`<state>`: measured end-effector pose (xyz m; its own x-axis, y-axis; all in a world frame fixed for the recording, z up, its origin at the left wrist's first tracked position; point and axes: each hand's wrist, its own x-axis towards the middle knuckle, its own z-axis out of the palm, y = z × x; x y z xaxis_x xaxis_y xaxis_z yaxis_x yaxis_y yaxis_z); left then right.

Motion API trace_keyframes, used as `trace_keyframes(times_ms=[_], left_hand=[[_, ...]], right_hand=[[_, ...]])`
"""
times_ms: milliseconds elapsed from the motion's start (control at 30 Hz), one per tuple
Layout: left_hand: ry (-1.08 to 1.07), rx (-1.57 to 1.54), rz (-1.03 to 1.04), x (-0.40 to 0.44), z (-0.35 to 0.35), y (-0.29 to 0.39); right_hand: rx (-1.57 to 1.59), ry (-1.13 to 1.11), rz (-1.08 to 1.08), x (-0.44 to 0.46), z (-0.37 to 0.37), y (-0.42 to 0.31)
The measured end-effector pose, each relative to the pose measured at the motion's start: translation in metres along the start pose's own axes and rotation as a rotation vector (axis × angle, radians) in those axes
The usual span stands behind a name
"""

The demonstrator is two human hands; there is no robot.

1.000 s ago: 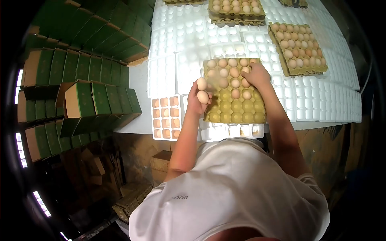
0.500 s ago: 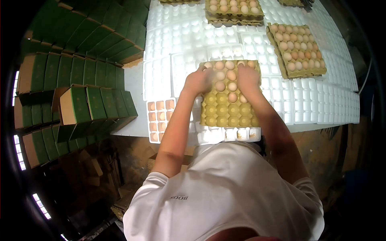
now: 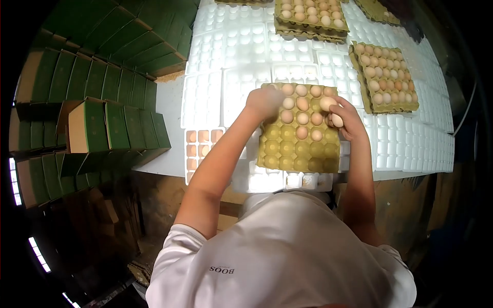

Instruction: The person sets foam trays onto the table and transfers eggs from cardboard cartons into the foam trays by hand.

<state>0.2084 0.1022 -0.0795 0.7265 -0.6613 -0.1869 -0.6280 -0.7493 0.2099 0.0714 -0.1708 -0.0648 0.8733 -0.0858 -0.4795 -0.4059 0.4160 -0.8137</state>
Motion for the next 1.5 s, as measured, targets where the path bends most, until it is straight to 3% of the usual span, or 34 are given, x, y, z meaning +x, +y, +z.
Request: trace_keyframes(times_ms=[33,67,133,233,400,500,600,733,900,1000,1133,1200,1267,1333,1400,1467,1500], left_hand=[[0.037,-0.001,-0.035,-0.003,-0.002,0.007],[0.055,-0.044,-0.065,-0.002,-0.001,0.008],[0.076,-0.138,-0.121,-0.007,0.001,0.016],[0.029,-0.096,-0.165,-0.010,-0.009,0.026],[0.193,-0.063,-0.246,0.006,0.046,0.005],[0.186,0.001,-0.222,-0.001,0.030,0.011],[0.216,0.133,-0.137,0.001,0.041,0.009],[0.190,0.102,-0.107,-0.001,0.027,0.004],[0.138,0.064,-0.097,-0.024,0.005,0.000],[0.175,-0.163,-0.117,-0.053,-0.007,-0.007],[0.498,-0.585,-0.184,-0.099,0.030,-0.037],[0.243,-1.147,-0.388,-0.137,0.030,-0.044],[0.290,-1.556,-0.606,-0.184,0.047,-0.036],[0.334,-1.987,-0.619,-0.232,0.073,-0.036],[0.246,-2.322,-0.553,-0.278,0.095,-0.035],[0.292,-2.449,-0.632,-0.308,0.105,-0.019],[0.322,-2.559,-0.581,-0.319,0.113,-0.013]], right_hand=[[0.340,-0.154,0.019,-0.015,-0.006,0.011],[0.545,-0.160,0.037,-0.030,-0.007,0.026],[0.923,-0.440,0.248,-0.033,-0.027,0.051],[0.869,-0.318,0.260,-0.053,-0.034,0.071],[0.034,0.001,0.135,-0.071,0.009,0.048],[-0.381,0.157,0.162,-0.057,0.015,0.057],[-1.201,0.248,-0.466,-0.052,0.012,0.090],[-1.492,0.286,-0.275,-0.065,0.041,0.065],[-1.670,0.308,-0.264,-0.057,0.047,0.069],[-1.655,0.318,-0.271,-0.055,0.044,0.074],[-1.471,0.365,-0.320,-0.057,0.033,0.084],[-1.375,0.374,-0.375,-0.057,0.025,0.093],[-1.174,0.338,-0.397,-0.066,0.019,0.093],[-0.901,0.255,-0.466,-0.054,-0.013,0.115],[-0.194,0.152,-0.034,-0.087,0.012,0.082],[0.497,-0.157,0.063,-0.093,-0.006,0.092],[0.689,-0.269,0.099,-0.096,-0.008,0.098]])
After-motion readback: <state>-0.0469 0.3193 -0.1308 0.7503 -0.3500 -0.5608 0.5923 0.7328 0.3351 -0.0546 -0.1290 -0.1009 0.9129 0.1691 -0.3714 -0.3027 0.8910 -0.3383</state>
